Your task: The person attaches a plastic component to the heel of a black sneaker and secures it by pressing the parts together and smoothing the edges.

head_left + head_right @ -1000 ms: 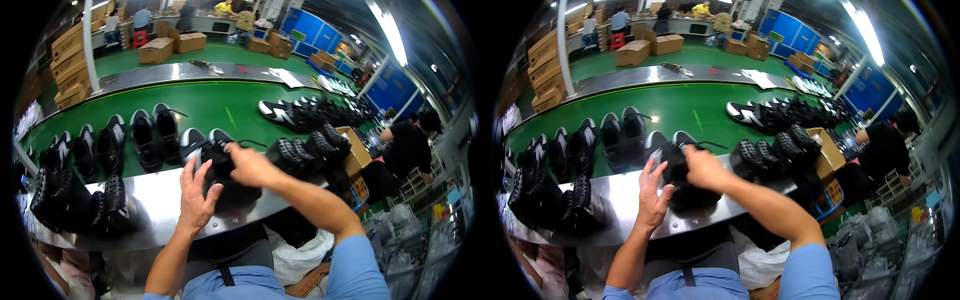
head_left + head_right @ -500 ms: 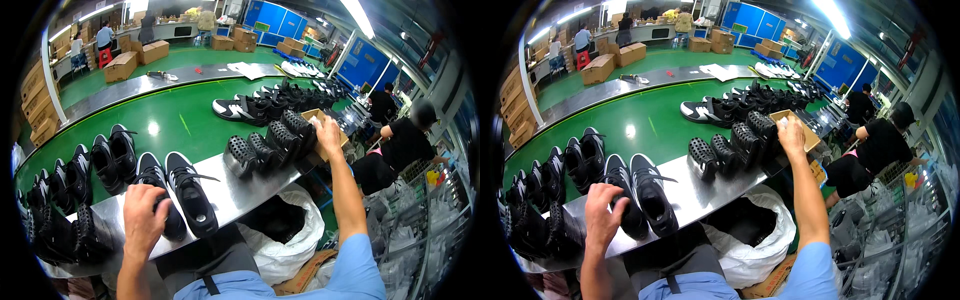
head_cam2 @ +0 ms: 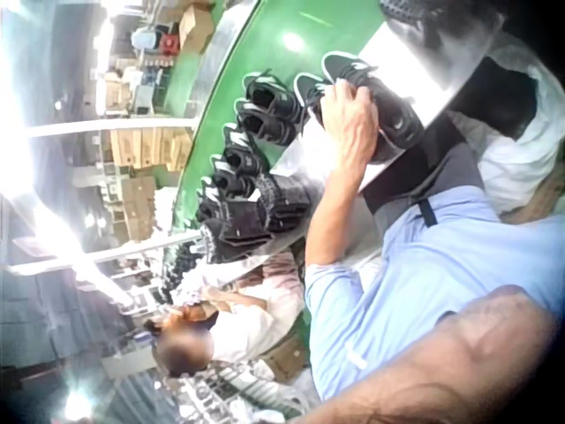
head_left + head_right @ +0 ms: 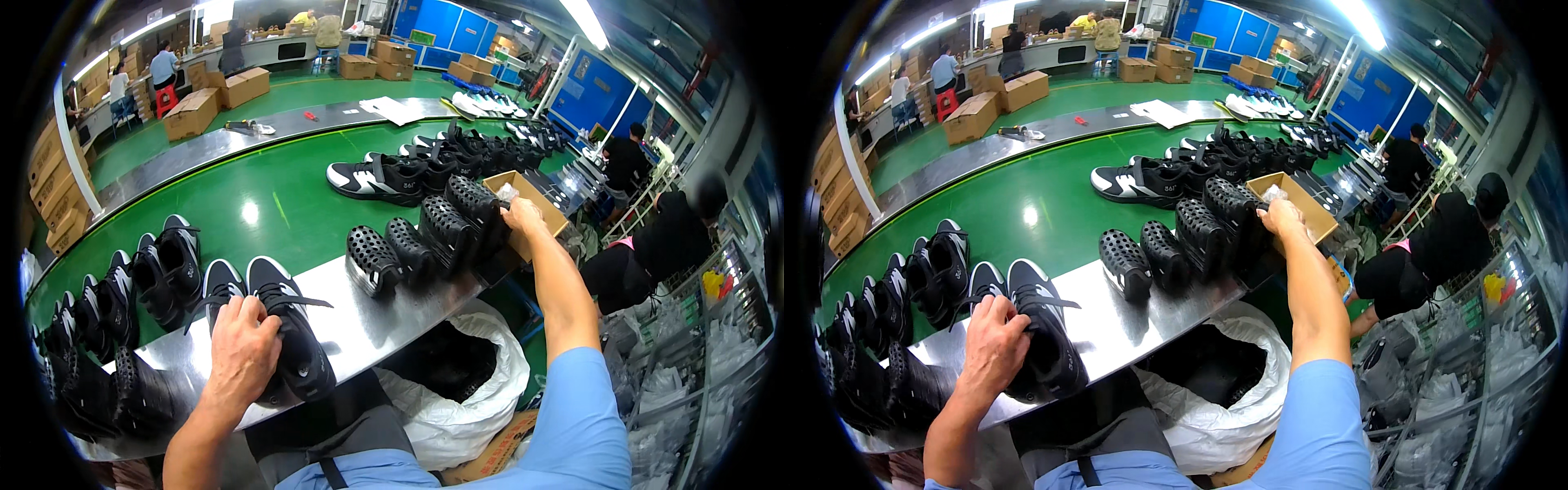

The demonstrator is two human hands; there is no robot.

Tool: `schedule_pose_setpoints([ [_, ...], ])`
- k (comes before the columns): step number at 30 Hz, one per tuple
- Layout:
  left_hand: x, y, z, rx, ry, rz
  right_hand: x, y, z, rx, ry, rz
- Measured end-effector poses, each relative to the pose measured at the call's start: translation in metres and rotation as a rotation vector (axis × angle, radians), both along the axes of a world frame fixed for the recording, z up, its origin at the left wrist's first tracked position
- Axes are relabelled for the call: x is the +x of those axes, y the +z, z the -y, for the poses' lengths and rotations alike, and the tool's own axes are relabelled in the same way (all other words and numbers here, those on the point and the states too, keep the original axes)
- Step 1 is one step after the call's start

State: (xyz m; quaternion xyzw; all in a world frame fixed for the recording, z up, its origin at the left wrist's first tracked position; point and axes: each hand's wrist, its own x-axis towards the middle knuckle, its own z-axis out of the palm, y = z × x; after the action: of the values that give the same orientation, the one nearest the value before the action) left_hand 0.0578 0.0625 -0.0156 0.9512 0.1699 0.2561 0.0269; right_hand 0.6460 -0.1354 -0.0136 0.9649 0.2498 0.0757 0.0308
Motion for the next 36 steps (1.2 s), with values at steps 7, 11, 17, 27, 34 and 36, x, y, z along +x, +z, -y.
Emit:
schedule_pose_setpoints([
  [7,-0.005,-0.003,-0.012,-0.271,0.035,0.08,-0.131,0.097,0.001,0.447,0.217,0.274],
  [11,-0.008,-0.008,-0.039,-0.519,-0.028,-0.031,-0.298,0.107,0.002,0.71,0.566,-0.732],
  [17,0.008,-0.002,-0.073,-0.93,-0.085,-0.205,-0.397,0.076,-0.011,0.249,0.652,-1.108],
  [27,0.015,0.004,-0.054,-0.901,-0.15,-0.121,-0.395,0.051,-0.067,0.071,0.68,-0.595],
  [34,0.044,-0.018,-0.05,-0.652,-0.025,-0.053,-0.442,-0.002,-0.094,0.02,0.807,-0.306],
  [36,0.05,-0.026,-0.046,-0.517,0.001,-0.052,-0.437,0.002,-0.091,0.032,0.811,-0.312],
])
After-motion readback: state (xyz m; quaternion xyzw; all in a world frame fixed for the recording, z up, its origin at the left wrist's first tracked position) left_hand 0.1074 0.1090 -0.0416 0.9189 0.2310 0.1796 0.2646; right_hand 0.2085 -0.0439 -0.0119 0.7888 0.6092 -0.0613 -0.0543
